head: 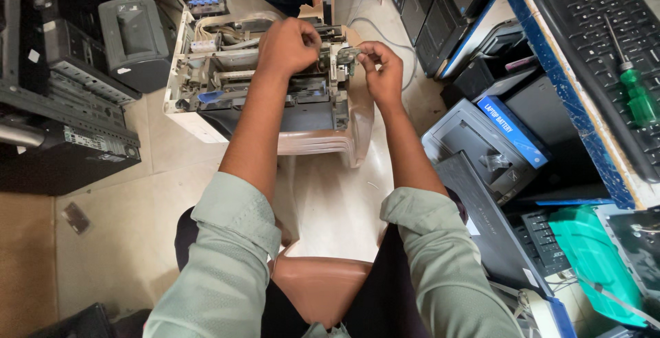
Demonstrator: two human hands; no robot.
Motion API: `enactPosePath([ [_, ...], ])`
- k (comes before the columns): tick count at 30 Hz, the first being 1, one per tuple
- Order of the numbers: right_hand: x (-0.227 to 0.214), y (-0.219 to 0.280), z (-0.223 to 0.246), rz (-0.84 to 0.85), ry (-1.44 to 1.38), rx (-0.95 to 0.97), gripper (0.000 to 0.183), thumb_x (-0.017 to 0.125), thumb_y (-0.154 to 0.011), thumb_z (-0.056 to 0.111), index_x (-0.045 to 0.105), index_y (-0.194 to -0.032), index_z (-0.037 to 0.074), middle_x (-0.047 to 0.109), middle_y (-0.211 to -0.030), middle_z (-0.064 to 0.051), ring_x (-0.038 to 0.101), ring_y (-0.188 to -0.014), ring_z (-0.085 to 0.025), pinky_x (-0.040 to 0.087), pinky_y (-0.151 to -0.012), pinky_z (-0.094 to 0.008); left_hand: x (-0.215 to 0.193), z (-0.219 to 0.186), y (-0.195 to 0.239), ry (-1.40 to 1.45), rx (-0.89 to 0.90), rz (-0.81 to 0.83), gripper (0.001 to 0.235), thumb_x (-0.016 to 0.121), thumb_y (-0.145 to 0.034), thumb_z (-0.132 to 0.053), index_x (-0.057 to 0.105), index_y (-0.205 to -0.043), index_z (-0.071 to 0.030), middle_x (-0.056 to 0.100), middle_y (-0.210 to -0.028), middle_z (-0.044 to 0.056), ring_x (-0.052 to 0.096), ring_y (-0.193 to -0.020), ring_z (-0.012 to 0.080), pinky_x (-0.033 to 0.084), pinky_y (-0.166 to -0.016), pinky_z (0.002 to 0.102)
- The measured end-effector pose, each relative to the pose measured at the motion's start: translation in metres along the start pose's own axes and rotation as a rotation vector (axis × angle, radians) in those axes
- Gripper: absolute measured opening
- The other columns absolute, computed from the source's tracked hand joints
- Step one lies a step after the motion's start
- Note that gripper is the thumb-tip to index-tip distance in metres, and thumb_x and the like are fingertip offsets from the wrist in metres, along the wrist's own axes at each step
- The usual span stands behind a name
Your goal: The person removes a circuit board from a disassembled printer using a screwdriver, then reinserts it and secures it with screws. The person also adjusts internal components and wires within the printer chassis.
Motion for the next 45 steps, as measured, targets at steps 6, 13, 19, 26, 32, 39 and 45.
enactPosePath([
  [6,-0.006,-0.001,-0.014,-0.031,-0.017,0.091,0.010,0.072,-0.093,-0.003,0.071,-0.102,0.002,0.074,-0.090,0.000,0.066,-0.077,-0.006,0.053,-0.072,-0.023,-0.008,0.003,0.002,-0.043,-0.088,-0.027,0.009,0.075,-0.064,-0.020,0.079,-0.072,-0.019,0.076,-0.072,0.007,0.073,-0.076,0.0288,0.056,-0.077,0.040],
  [13,0.000,0.001,-0.017,0.017,-0.123,0.099,0.009,0.072,-0.096,-0.002,0.069,-0.103,0.001,0.073,-0.091,0.001,0.066,-0.080,-0.004,0.054,-0.076,-0.022,-0.012,0.001,0.004,-0.085,-0.106,-0.047,0.012,0.081,-0.068,-0.028,0.077,-0.069,-0.017,0.073,-0.069,0.009,0.072,-0.076,0.0323,0.055,-0.078,0.042],
  [19,-0.005,0.000,-0.016,0.008,-0.110,0.040,0.006,0.069,-0.099,-0.001,0.068,-0.105,0.001,0.069,-0.090,0.002,0.064,-0.082,-0.005,0.051,-0.077,-0.022,-0.010,-0.001,0.004,-0.074,-0.077,-0.045,0.014,0.081,-0.070,-0.031,0.076,-0.071,-0.018,0.073,-0.069,0.008,0.072,-0.077,0.0319,0.054,-0.077,0.043],
  [26,-0.038,-0.003,-0.046,-0.064,-0.135,0.121,0.004,0.067,-0.102,0.000,0.065,-0.104,0.003,0.065,-0.088,0.002,0.060,-0.082,-0.006,0.050,-0.078,-0.023,-0.007,0.001,0.002,-0.059,-0.059,-0.046,0.015,0.081,-0.072,-0.032,0.077,-0.074,-0.018,0.073,-0.071,0.010,0.072,-0.079,0.0338,0.054,-0.079,0.044],
  [32,-0.078,-0.003,-0.077,-0.101,-0.223,0.137,0.008,0.064,-0.102,-0.003,0.062,-0.104,0.004,0.064,-0.093,0.002,0.061,-0.087,-0.007,0.051,-0.083,-0.024,-0.005,0.002,0.001,-0.072,-0.045,-0.058,0.017,0.082,-0.072,-0.033,0.077,-0.074,-0.017,0.073,-0.073,0.011,0.071,-0.080,0.0357,0.054,-0.078,0.045],
  [39,-0.129,0.005,-0.099,-0.172,-0.307,0.301,0.006,0.066,-0.099,0.000,0.066,-0.096,0.006,0.065,-0.084,0.000,0.058,-0.073,-0.008,0.046,-0.069,-0.024,0.000,0.010,-0.004,-0.069,0.021,-0.094,0.019,0.079,-0.075,-0.035,0.078,-0.080,-0.017,0.073,-0.075,0.012,0.071,-0.079,0.0368,0.054,-0.075,0.047],
  [45,-0.147,0.019,-0.072,-0.217,-0.348,0.448,0.007,0.066,-0.095,0.007,0.072,-0.098,0.006,0.069,-0.082,0.000,0.063,-0.068,-0.010,0.049,-0.066,-0.024,-0.011,-0.005,-0.002,-0.061,0.138,-0.171,0.018,0.080,-0.084,-0.034,0.078,-0.086,-0.016,0.072,-0.075,0.014,0.070,-0.078,0.0373,0.053,-0.070,0.048],
])
Point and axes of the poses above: each hand's wrist, its own y-axis away from the middle knuckle, its own x-axis out of the palm, z = x × y, the point moved 8 cm from there along -y, towards the middle knuckle
